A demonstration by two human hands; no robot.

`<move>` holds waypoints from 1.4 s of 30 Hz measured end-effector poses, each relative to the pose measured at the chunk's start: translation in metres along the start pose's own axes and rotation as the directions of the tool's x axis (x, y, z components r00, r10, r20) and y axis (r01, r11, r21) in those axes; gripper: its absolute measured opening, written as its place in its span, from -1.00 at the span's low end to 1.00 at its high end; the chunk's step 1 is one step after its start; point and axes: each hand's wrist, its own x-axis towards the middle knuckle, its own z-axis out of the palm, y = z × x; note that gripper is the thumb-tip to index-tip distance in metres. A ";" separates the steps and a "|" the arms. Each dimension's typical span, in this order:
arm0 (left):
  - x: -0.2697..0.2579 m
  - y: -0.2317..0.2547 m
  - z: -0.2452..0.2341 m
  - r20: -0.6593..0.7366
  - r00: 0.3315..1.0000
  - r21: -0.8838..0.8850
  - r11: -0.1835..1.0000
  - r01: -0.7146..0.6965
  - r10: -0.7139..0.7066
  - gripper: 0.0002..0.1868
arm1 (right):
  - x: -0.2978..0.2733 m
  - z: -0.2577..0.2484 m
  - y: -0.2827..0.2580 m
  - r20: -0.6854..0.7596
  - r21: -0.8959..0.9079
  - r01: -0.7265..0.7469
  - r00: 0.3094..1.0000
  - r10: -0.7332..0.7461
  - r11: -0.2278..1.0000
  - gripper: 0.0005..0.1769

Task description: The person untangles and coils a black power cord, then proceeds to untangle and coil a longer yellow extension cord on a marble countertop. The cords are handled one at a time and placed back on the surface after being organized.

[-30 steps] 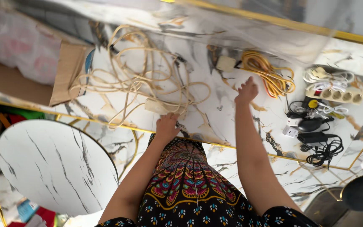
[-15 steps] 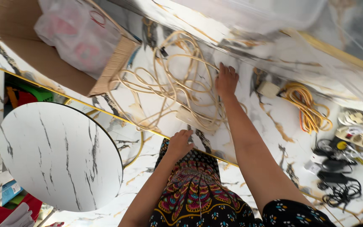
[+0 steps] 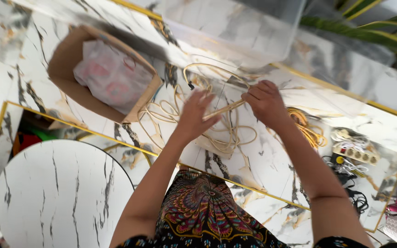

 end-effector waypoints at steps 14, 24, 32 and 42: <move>0.071 0.202 -0.129 0.019 0.993 -0.994 -0.105 0.031 0.114 -0.63 | 0.012 -0.118 -0.116 -0.110 0.701 -0.210 0.912 0.394 0.682 0.04; 0.062 0.152 -0.191 -0.698 0.503 0.359 0.857 -0.370 0.510 -0.58 | -0.061 -0.134 -0.083 -0.202 0.738 -0.194 0.851 0.485 0.647 -0.52; 0.047 0.164 -0.180 0.167 0.822 -0.126 0.838 -0.531 0.545 -0.51 | -0.065 -0.221 -0.039 -0.159 0.944 -0.030 0.832 0.531 0.330 -0.63; 0.017 0.183 -0.126 0.423 0.785 -0.836 0.530 0.146 0.452 -0.55 | 0.003 -0.287 -0.063 -0.207 0.929 -0.028 0.788 0.580 0.370 -0.60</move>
